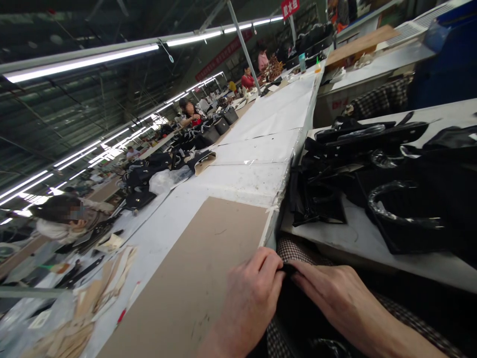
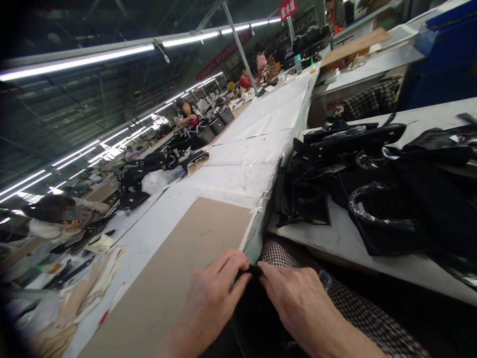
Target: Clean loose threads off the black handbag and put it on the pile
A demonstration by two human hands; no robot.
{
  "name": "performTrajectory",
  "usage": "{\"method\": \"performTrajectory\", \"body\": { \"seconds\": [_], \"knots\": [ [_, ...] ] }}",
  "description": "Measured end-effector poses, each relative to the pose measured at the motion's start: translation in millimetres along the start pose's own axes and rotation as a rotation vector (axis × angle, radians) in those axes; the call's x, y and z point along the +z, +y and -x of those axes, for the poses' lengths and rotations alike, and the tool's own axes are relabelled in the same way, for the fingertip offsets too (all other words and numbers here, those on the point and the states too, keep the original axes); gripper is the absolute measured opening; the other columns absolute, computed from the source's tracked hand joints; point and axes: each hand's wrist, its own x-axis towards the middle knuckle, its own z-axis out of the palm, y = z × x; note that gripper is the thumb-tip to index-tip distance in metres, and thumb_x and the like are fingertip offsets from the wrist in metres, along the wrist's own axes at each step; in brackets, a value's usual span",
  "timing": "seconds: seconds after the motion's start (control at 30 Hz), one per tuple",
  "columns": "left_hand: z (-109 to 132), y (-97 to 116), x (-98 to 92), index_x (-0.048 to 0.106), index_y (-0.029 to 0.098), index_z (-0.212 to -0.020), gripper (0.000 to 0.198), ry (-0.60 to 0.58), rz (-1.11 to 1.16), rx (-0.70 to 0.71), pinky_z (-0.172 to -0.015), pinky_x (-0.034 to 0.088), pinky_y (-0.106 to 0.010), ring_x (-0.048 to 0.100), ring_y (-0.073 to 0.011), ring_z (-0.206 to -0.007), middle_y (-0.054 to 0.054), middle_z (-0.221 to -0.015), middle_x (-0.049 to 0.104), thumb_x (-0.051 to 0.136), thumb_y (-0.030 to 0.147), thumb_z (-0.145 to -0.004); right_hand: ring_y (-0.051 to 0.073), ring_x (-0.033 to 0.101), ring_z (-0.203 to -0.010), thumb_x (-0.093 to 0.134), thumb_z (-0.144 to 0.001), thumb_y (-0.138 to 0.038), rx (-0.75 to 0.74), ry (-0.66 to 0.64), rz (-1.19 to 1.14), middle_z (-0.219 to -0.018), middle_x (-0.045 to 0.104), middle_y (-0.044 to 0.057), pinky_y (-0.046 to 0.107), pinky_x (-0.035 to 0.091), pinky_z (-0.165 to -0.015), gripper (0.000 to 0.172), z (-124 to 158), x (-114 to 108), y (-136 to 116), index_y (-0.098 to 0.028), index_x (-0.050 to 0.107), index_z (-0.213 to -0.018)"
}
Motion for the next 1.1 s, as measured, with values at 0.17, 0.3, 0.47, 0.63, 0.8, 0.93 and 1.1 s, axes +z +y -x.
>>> {"method": "performTrajectory", "body": {
  "seconds": [0.17,0.3,0.47,0.63,0.8,0.93,1.1],
  "knots": [
    [-2.1,-1.1,-0.4,0.051,0.021,-0.088,0.011,0.017,0.025,0.054,-0.069,0.046,-0.026,0.062,-0.0148,-0.080,0.000,-0.096,0.062,0.051,0.011,-0.092,0.020,0.068,-0.064,0.036,-0.100,-0.019,-0.025,0.039,0.007,-0.082,0.071,0.005,0.031,0.051,-0.057,0.030,1.1,1.3,1.1,-0.015,0.058,-0.121],
    [-4.7,-7.3,-1.4,0.050,0.019,-0.086,0.012,0.062,0.075,0.202,-0.078,0.048,-0.026,0.063,-0.0156,-0.090,-0.002,-0.103,0.064,0.051,0.009,-0.092,0.021,0.069,-0.066,0.037,-0.099,-0.019,-0.045,0.068,0.001,-0.087,0.072,0.006,0.031,0.052,-0.057,0.030,0.5,0.4,0.5,-0.015,0.059,-0.120],
    [-4.9,-14.3,2.8,0.052,0.018,-0.086,0.010,0.097,0.142,0.234,-0.077,0.048,-0.024,0.064,-0.0139,-0.086,-0.002,-0.098,0.066,0.054,0.009,-0.090,0.020,0.068,-0.065,0.038,-0.099,-0.018,-0.023,0.042,-0.024,-0.086,0.072,0.004,0.031,0.052,-0.058,0.030,0.2,-0.9,-1.3,-0.018,0.059,-0.121],
    [-4.7,-15.1,7.0,0.053,0.018,-0.088,0.010,0.123,0.176,0.223,-0.077,0.045,-0.021,0.064,-0.0114,-0.088,-0.001,-0.096,0.066,0.053,0.008,-0.092,0.021,0.068,-0.064,0.039,-0.099,-0.019,-0.011,0.025,-0.013,-0.082,0.072,0.005,0.031,0.050,-0.057,0.028,-0.2,0.0,-0.9,-0.018,0.060,-0.116],
    [-5.8,-16.5,7.5,0.052,0.018,-0.089,0.010,0.111,0.180,0.243,-0.077,0.044,-0.021,0.063,-0.0122,-0.090,-0.001,-0.096,0.065,0.052,0.008,-0.092,0.022,0.070,-0.070,0.038,-0.099,-0.022,0.023,-0.006,-0.032,-0.088,0.073,0.006,0.030,0.051,-0.061,0.025,-2.4,-1.0,0.6,-0.021,0.062,-0.090],
    [-8.4,-14.4,7.2,0.051,0.018,-0.086,0.012,0.080,0.230,0.198,-0.078,0.045,-0.023,0.062,-0.0132,-0.089,-0.002,-0.094,0.064,0.050,0.008,-0.092,0.022,0.070,-0.075,0.038,-0.099,-0.024,0.024,-0.011,-0.051,-0.093,0.073,0.007,0.030,0.052,-0.066,0.027,-2.5,-1.7,2.4,-0.021,0.060,-0.086],
    [-11.6,-6.6,4.4,0.044,0.019,-0.073,0.023,0.027,0.386,-0.014,-0.073,0.043,-0.022,0.058,-0.0112,-0.077,0.003,-0.083,0.061,0.055,0.001,-0.081,0.019,0.067,-0.071,0.035,-0.101,-0.022,-0.002,-0.033,-0.061,-0.084,0.070,0.005,0.030,0.049,-0.064,0.028,1.3,-1.1,1.5,-0.020,0.060,-0.088]
  ]
}}
